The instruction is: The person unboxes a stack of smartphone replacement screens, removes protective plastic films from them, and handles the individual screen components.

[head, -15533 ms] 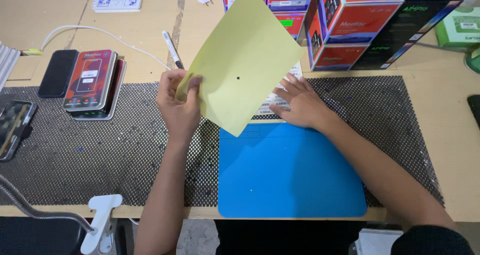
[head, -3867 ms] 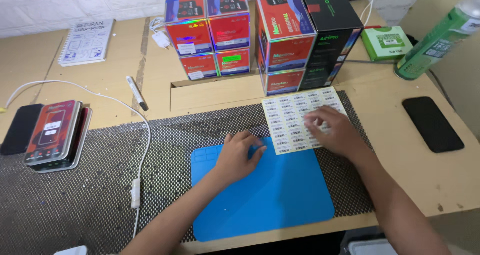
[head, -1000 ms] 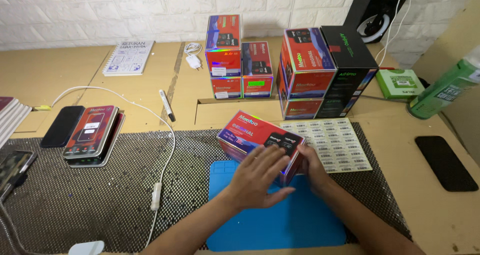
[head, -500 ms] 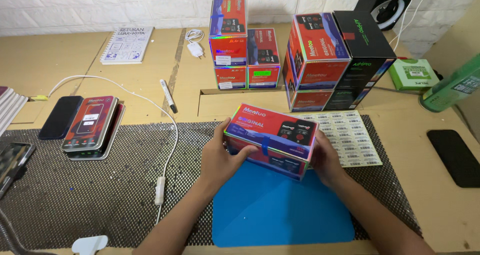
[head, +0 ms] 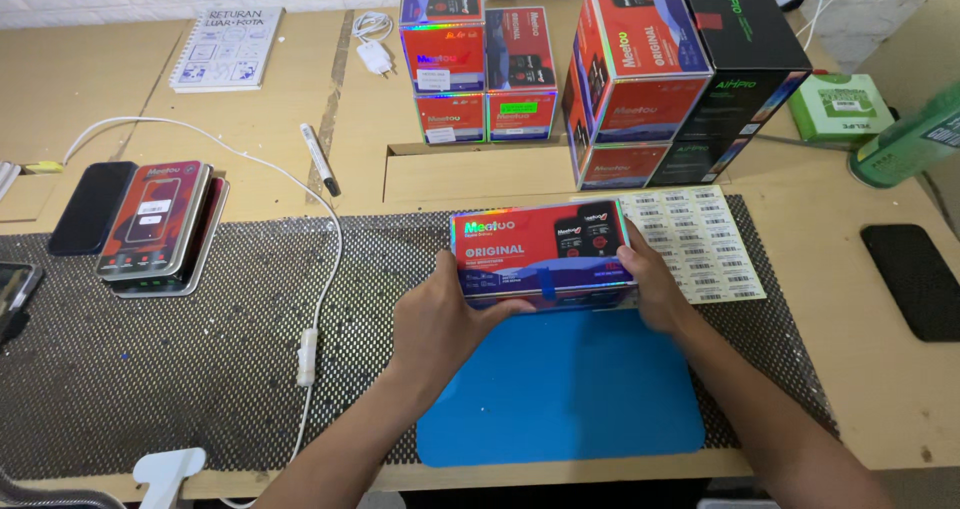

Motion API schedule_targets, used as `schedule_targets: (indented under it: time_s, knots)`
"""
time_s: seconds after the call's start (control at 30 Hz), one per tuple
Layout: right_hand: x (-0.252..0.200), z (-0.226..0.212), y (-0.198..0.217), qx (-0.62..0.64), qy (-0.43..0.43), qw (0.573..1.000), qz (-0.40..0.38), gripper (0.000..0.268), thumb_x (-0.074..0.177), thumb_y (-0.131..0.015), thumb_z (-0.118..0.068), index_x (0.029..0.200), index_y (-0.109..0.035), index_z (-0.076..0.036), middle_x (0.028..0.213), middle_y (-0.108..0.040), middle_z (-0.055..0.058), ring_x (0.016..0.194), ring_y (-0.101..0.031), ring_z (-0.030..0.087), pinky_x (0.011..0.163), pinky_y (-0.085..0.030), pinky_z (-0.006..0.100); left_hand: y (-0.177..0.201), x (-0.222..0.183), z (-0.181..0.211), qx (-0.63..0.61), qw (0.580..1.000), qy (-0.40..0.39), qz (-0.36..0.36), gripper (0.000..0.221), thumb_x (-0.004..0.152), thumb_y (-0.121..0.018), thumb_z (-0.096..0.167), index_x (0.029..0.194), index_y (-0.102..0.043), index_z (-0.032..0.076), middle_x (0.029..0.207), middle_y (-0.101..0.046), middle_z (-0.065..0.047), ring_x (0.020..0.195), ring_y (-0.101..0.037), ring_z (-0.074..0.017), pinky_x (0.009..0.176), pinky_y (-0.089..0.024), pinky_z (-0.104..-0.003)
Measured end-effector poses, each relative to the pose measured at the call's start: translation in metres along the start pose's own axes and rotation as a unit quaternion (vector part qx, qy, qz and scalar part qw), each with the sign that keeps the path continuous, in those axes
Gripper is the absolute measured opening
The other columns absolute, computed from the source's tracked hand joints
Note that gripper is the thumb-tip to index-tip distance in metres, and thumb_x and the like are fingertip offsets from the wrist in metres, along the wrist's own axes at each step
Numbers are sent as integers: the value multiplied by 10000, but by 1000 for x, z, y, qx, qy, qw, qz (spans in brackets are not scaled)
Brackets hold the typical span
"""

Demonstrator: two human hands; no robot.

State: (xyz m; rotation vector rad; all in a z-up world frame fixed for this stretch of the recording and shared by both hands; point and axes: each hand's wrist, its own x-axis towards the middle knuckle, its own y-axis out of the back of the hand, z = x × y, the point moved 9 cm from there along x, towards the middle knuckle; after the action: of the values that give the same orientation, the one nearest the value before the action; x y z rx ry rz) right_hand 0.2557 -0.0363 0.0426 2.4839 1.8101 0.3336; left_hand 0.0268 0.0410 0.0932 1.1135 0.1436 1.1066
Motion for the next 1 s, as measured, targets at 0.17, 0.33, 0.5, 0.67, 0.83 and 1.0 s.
schedule_targets:
  time_s: [0.17,0.33,0.5,0.67,0.83,1.0]
  knots:
    - [12,42,22,-78,16,997,-12,638,1004,-397,-420,1568,-439,-127,1439,-558,214,1356,-463,357,1190,-270,537,-1,1,0,29,999,-3,-23,840,688,-855,677,1039,-590,-39,723,-714,-217,586,-737,-335,447,-528,-373]
    - [13,35,19,-145,-1,989,-15,594,1031,-463,-398,1534,-482,-83,1490,-494,226,1442,-374,410,1247,-176,552,12,-2,22,207,971,-78,88,1071,640,-670,940,1110,-640,-22,1153,-653,-277,968,-683,-410,726,-533,-470]
    - [8,4,22,-114,-2,993,11,789,925,-587,-304,1615,-295,-55,1540,-329,268,1473,-286,488,1190,-244,604,1,-7,73,37,963,-259,60,638,908,-563,670,1132,-656,80,1166,-578,-137,1049,-566,-337,885,-380,-445]
    - [1,-9,8,-83,-10,996,-7,757,954,-527,-293,1625,-252,-79,1524,-365,273,1456,-335,448,1159,-285,582,-29,25,71,-2,966,-246,-78,558,893,-679,545,1127,-676,39,1061,-621,-152,1032,-589,-345,878,-454,-459]
    - [-1,-25,2,-72,-10,997,-13,771,936,-542,-307,1612,-259,-66,1506,-397,282,1415,-391,443,1132,-323,575,-31,38,71,-78,956,-237,-156,538,782,-829,445,1099,-698,29,1021,-635,-162,954,-598,-371,803,-495,-474]
    - [-1,-21,9,-82,5,997,-13,773,924,-550,-301,1601,-275,-50,1480,-419,276,1404,-404,439,1108,-344,573,-19,39,77,-122,951,-239,-154,463,758,-867,379,1014,-708,28,979,-634,-177,903,-608,-378,778,-502,-472]
